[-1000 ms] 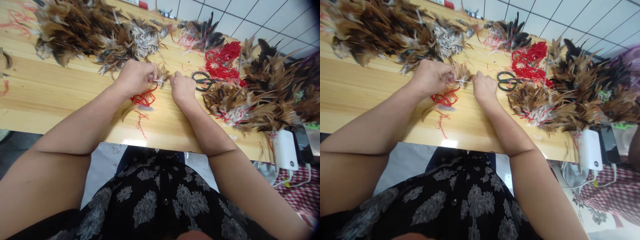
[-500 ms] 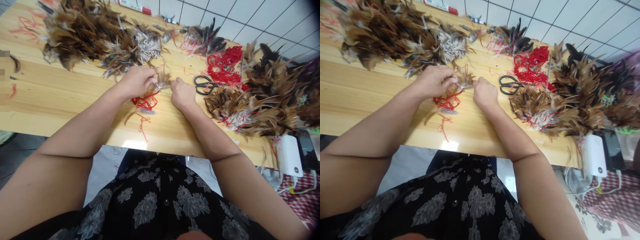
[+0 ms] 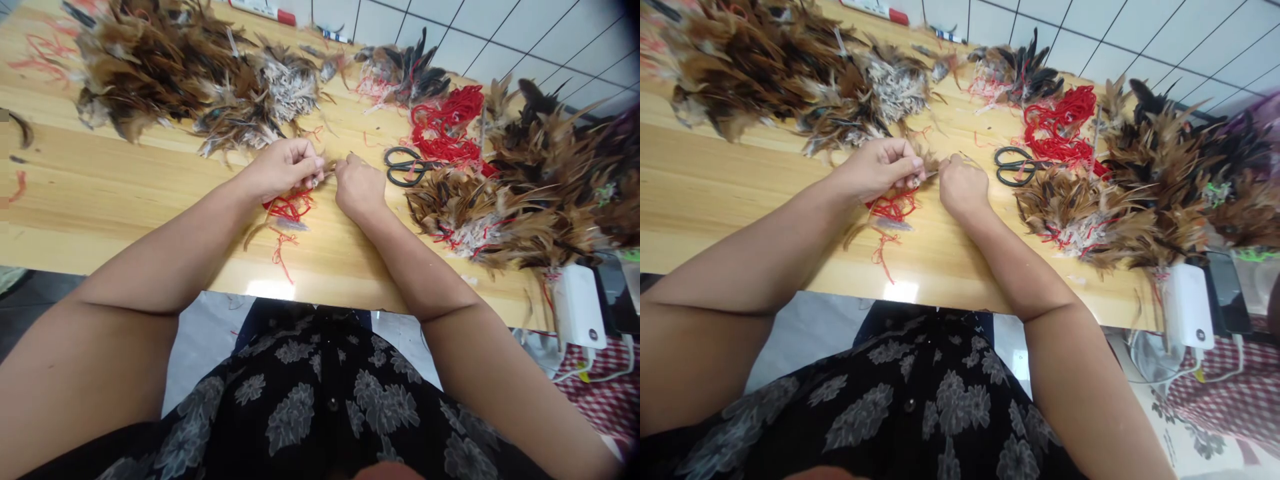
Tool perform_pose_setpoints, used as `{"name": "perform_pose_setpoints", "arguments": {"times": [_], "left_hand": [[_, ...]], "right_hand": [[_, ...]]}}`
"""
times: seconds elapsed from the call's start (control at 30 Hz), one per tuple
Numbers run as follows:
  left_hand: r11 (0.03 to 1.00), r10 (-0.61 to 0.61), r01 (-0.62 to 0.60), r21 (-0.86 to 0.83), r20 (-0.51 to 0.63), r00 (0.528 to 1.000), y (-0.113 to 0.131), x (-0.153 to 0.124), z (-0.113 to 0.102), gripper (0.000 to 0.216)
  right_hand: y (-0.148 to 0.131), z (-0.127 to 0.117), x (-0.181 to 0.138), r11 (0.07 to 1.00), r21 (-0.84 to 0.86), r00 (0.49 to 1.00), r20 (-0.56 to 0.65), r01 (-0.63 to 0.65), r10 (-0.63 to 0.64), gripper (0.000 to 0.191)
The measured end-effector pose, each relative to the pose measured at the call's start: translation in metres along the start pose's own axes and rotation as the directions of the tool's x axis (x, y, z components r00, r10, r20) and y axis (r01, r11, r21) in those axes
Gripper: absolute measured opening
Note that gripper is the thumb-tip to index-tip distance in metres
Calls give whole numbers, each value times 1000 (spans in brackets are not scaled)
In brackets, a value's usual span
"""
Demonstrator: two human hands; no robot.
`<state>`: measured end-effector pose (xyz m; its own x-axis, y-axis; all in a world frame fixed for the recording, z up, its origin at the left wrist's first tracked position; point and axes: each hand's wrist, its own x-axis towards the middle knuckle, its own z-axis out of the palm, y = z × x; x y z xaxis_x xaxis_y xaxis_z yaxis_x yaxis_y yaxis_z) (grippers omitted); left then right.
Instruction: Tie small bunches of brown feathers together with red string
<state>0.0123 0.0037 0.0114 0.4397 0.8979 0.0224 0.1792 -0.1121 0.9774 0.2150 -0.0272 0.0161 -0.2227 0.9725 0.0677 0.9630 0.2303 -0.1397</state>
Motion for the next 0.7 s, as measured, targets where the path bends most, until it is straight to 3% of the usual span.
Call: {"name": "perform_pose_setpoints", "arguments": {"times": [0.23, 0.4, 0.7], "left_hand": [[996, -80, 77, -34, -106, 991, -9, 4, -4, 41], [993, -95, 85, -87, -127, 987, -5, 5, -1, 33], [996, -52, 40, -74, -173, 984, -7, 5, 3, 46]], "right_hand": [[-7, -16, -1, 995, 52, 993, 80, -86, 82, 47], [-6, -17, -1, 987, 145, 997, 45, -66, 60, 50], [-11, -19, -1, 992, 106, 994, 92, -73, 63, 41]]}}
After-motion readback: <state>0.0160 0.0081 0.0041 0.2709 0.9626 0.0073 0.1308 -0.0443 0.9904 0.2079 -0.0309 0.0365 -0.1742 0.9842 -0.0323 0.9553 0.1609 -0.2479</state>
